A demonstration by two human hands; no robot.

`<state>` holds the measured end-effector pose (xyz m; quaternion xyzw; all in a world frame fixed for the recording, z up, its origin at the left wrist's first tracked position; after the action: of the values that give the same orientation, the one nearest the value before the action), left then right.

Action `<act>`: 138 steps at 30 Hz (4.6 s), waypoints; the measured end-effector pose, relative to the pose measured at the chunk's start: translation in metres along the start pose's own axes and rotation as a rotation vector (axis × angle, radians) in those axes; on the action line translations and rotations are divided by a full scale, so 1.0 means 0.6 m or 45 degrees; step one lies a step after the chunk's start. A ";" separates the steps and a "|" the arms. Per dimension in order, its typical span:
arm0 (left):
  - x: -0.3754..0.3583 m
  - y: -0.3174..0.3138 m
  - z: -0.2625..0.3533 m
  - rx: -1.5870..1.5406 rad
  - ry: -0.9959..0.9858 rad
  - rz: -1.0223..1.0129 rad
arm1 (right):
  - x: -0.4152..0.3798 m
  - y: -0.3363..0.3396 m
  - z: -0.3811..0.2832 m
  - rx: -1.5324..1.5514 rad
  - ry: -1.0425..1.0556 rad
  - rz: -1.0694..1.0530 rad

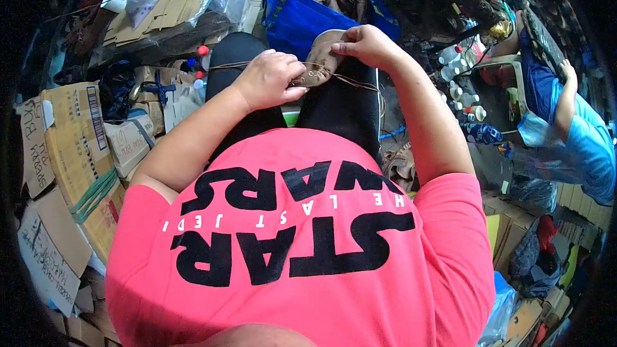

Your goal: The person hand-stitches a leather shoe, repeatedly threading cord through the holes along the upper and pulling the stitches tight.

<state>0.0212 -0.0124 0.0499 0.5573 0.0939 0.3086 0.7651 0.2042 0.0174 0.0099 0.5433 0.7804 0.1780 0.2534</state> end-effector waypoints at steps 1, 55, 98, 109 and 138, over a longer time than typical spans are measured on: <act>0.000 -0.003 0.000 -0.053 -0.016 -0.021 | -0.004 -0.001 0.005 0.123 0.002 0.023; 0.124 -0.081 -0.074 -1.054 0.331 -0.957 | -0.104 -0.028 -0.078 -0.286 0.171 0.268; 0.144 -0.064 -0.074 -0.575 0.027 -0.435 | -0.071 -0.054 -0.031 0.040 0.336 0.386; -0.010 0.018 -0.085 -0.564 0.475 -0.067 | -0.121 -0.084 -0.084 -0.653 0.413 0.485; 0.030 -0.020 -0.090 -0.352 0.211 0.095 | -0.073 -0.046 -0.004 0.071 0.182 0.168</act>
<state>0.0136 0.0386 0.0229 0.4224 0.0924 0.3916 0.8122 0.1942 -0.0330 0.0055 0.5861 0.7638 0.2107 0.1696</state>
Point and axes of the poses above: each hand's wrist, its own x-axis towards the middle knuckle, its own y-axis out of the back of the hand, z = x × y, the point moved 7 cm from there along x, towards the middle knuckle, and after that the axes turned 11 degrees about y, right-handed, at the moved point
